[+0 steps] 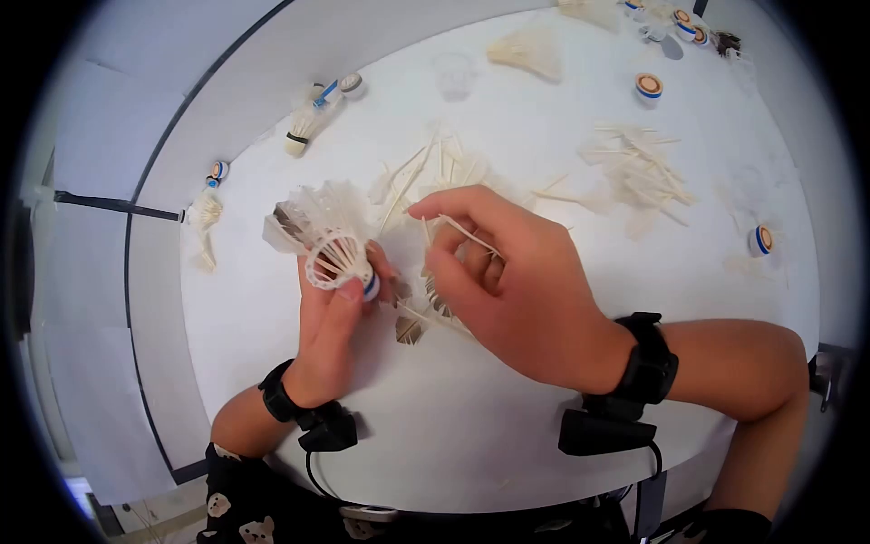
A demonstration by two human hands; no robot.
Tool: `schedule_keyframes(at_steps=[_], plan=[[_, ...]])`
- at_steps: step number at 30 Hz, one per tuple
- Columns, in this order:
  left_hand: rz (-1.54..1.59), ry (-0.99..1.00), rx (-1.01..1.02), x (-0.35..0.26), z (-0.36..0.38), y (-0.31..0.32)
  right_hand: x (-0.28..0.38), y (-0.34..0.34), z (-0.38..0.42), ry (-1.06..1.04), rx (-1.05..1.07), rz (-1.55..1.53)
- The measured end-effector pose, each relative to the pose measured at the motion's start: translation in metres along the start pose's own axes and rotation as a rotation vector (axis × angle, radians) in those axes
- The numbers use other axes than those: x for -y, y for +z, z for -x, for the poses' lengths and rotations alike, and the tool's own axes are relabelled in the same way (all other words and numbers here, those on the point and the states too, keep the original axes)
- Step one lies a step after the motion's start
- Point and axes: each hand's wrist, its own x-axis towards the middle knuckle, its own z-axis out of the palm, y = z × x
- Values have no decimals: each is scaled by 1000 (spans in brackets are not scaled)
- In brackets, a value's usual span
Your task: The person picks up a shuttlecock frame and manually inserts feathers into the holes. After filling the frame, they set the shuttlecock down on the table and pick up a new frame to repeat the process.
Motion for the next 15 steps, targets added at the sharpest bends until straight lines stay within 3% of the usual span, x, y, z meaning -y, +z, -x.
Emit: schedule_keyframes(at_steps=[2, 5, 9, 13, 15], plan=[[-69, 0, 79, 0, 1, -2, -6, 2, 0, -82, -21, 8], [-53, 16, 31, 2, 5, 4, 1, -4, 5, 30, 52, -51], [-269, -92, -9, 1, 12, -3, 3, -7, 4, 4, 45, 3], [-432, 1, 65, 2, 9, -7, -2, -4, 2, -3, -138, -181], [-152, 4, 61, 3, 9, -5, 3, -3, 0, 63, -238, -212]])
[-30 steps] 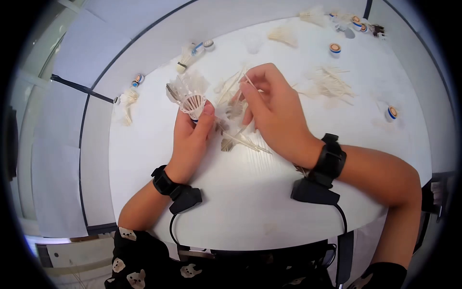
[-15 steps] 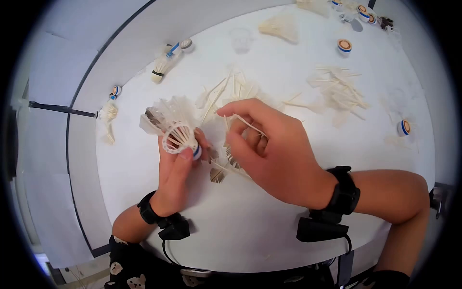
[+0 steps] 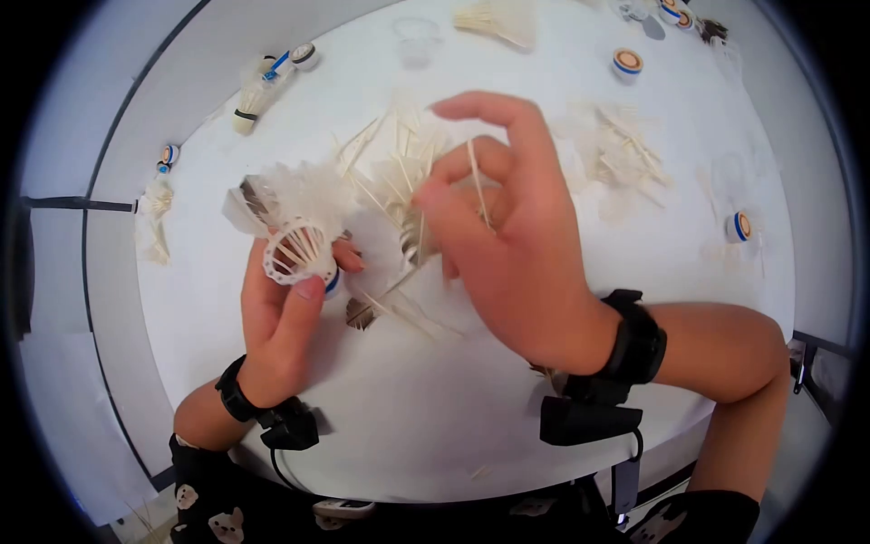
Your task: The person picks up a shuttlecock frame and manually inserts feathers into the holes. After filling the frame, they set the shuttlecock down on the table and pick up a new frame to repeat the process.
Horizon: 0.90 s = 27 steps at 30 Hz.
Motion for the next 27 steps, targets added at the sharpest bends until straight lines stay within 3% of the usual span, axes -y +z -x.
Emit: schedule_keyframes(at_steps=[1, 5, 8, 12, 15, 21, 27], plan=[[205, -2, -11, 0, -1, 3, -3, -1, -2, -7, -17, -53], [180, 133, 1, 5, -2, 4, -3, -8, -10, -52, -52, -113], [250, -141, -31, -12, 5, 8, -9, -16, -19, -139, 28, -64], [78, -42, -7, -3, 3, 10, -8, -24, -16, -76, 110, 56], [69, -138, -28, 0, 10, 8, -5, -17, -13, -40, 70, 89], [88, -257, -100, -6, 12, 10, -10, -25, -12, -186, 182, 235], [8, -195, -90, 0, 13, 11, -7, -24, -11, -184, 227, 291]])
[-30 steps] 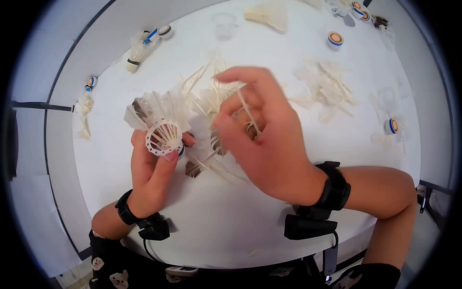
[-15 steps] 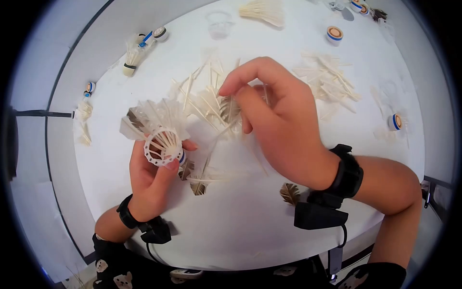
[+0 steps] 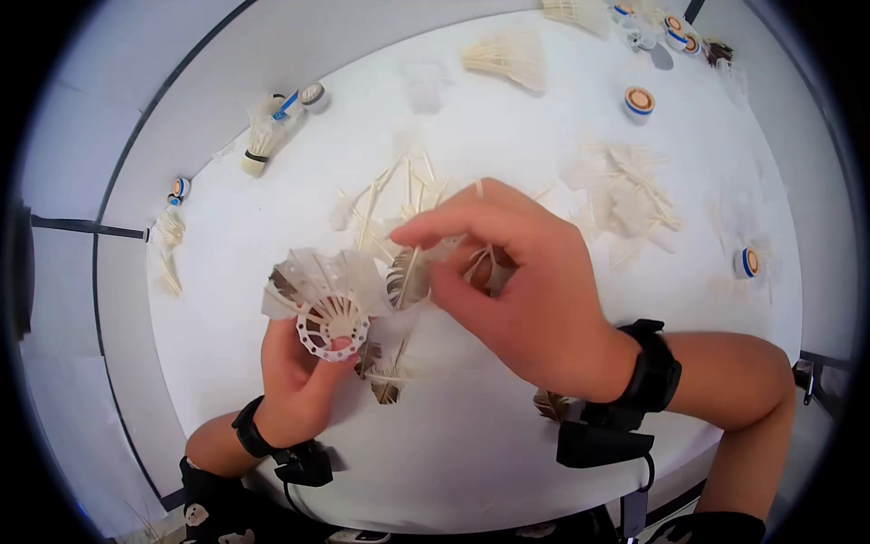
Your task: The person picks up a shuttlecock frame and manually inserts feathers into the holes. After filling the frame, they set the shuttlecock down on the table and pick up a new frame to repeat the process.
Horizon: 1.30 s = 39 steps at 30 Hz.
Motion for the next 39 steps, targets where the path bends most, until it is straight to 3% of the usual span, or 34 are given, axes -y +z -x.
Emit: schedule_keyframes(at_steps=[6, 7, 15, 31, 39], plan=[[29, 33, -14, 1, -1, 1, 5, -1, 2, 30, 9, -14], [32, 37, -12, 0, -2, 0, 6, 0, 2, 118, 13, -58], [58, 43, -32, 4, 1, 0, 2, -1, 2, -233, -61, 187], [-43, -6, -10, -3, 0, -3, 23, -5, 5, -404, -133, 634], [-113, 92, -19, 1, -3, -3, 10, 3, 10, -442, -153, 182]])
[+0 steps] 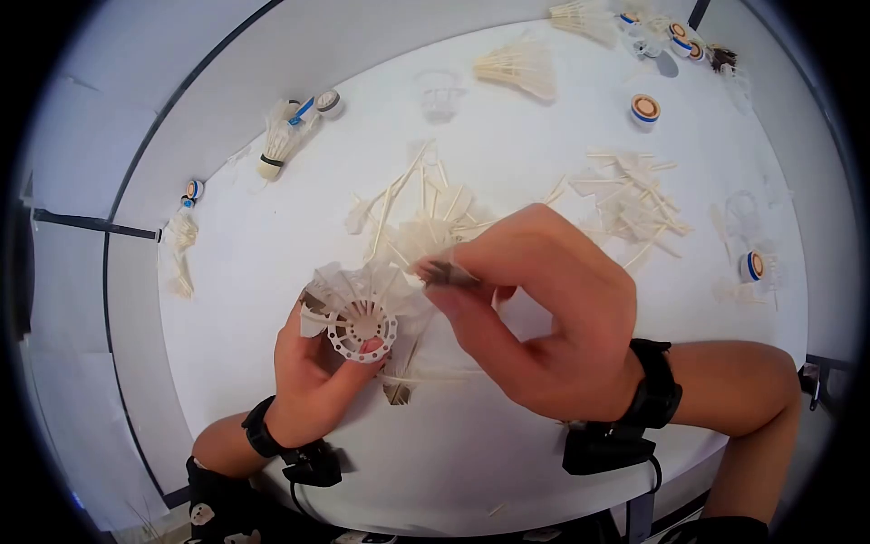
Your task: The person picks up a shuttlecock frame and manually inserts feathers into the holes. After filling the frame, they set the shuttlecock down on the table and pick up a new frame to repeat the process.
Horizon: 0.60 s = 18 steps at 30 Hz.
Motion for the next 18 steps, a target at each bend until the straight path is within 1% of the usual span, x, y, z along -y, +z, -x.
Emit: schedule_keyframes(at_steps=[1, 3, 5, 8, 10, 11, 12, 16, 18], plan=[[27, 12, 4, 0, -1, 1, 1, 3, 1, 42, -49, -49], [64, 9, 6, -2, -3, 3, 2, 5, 4, 82, -78, -115], [84, -21, 3, -6, -4, 4, 2, 2, 6, 75, -19, -138], [-87, 22, 116, -5, -4, -5, 1, -5, 3, 48, 95, -130], [-94, 39, 103, -4, -5, -4, 2, -7, -1, 25, 130, -121], [-96, 49, 109, -4, -5, -5, 1, -6, -3, -19, 124, -99], [-98, 60, 115, -3, -5, -5, 2, -7, -3, -16, 120, -90], [13, -20, 24, -11, -5, 2, 4, -6, -2, -8, 118, -67], [31, -44, 28, -12, -4, 2, 4, -6, -1, 0, 123, -76]])
